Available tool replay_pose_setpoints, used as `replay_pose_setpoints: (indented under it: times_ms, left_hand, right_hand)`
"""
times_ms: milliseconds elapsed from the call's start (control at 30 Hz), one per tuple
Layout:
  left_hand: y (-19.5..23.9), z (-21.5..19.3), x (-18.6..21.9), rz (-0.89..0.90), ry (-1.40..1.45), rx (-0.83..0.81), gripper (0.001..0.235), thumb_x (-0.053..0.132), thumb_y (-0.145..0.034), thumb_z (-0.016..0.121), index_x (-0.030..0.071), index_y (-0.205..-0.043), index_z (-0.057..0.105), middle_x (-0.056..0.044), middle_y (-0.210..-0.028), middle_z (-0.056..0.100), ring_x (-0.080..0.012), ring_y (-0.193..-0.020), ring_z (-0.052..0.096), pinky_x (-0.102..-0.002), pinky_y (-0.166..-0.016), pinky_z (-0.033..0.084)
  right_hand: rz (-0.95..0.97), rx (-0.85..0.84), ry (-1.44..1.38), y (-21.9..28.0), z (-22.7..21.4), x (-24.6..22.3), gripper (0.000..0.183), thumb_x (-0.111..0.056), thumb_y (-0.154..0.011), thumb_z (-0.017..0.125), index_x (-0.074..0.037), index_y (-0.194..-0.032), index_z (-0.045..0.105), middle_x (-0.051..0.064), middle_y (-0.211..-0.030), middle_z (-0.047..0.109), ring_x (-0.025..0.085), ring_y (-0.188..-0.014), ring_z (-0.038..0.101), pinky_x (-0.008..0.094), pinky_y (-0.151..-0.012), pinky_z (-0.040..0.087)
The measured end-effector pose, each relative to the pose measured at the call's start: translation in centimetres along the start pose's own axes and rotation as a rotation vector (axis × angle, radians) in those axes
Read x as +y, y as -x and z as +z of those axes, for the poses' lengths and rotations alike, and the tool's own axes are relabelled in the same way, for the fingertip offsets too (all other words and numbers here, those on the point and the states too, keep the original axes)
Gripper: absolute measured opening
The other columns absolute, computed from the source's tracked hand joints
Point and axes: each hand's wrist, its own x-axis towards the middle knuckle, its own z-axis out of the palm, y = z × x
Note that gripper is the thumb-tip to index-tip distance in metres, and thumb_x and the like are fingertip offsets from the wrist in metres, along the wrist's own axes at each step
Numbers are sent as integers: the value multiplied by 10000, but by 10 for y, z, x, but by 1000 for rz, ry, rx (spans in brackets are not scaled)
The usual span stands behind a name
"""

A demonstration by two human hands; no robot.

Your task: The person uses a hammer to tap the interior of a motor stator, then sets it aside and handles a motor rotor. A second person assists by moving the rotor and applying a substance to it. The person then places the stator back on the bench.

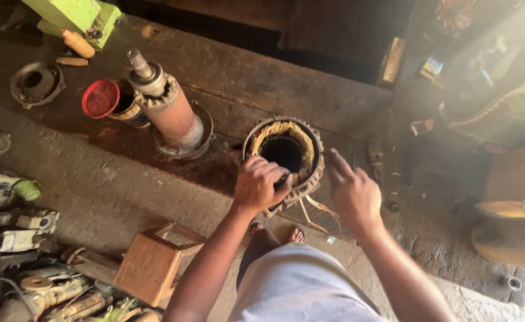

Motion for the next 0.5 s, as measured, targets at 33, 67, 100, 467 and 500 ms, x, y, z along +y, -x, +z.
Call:
replay_pose_setpoints:
  times_ms: [33,67,100,467,500]
  left_hand:
    - [1,1,0,-5,-12,0,230,265,-898,648,95,-787,754,-74,-744,718,-256,-688,682,-408,-803,526]
    - [3,3,0,-19,-8,-24,250,277,-911,643,88,-791,755,-77,-761,727,-260,-703,686,-410,-814,522]
    - [5,4,0,-33,-5,-49,270,288,-924,638,81,-795,756,-81,-778,737,-264,-718,690,-413,-825,518]
    - [34,33,38,-240,-242,22,615,593,-975,559,25,-1119,741,-176,-1154,689,-385,-1271,545,-567,-1160,349]
    - [33,32,38,-245,-220,30,608,595,-970,572,30,-1115,742,-165,-1133,691,-378,-1254,555,-567,-1155,353]
  right_hand:
    - [20,-18,-21,-4,-5,0,505,-81,-846,583,-196,-1325,694,-29,-1466,605,256,-772,701,395,-672,604]
    - [-12,13,-55,-5,-9,0,473,-99,-880,580,-191,-1328,696,-27,-1464,611,266,-810,707,399,-704,603]
    - [-44,44,-92,-13,-11,2,441,-117,-913,577,-185,-1332,699,-26,-1461,618,276,-847,713,402,-735,603]
    - [-12,97,-479,-33,33,49,310,-245,-1003,602,-164,-1287,695,67,-1288,692,329,-1029,712,429,-835,583]
    - [30,164,-536,-41,42,49,315,-251,-1036,602,-118,-1311,679,115,-1256,688,359,-1033,700,432,-857,574]
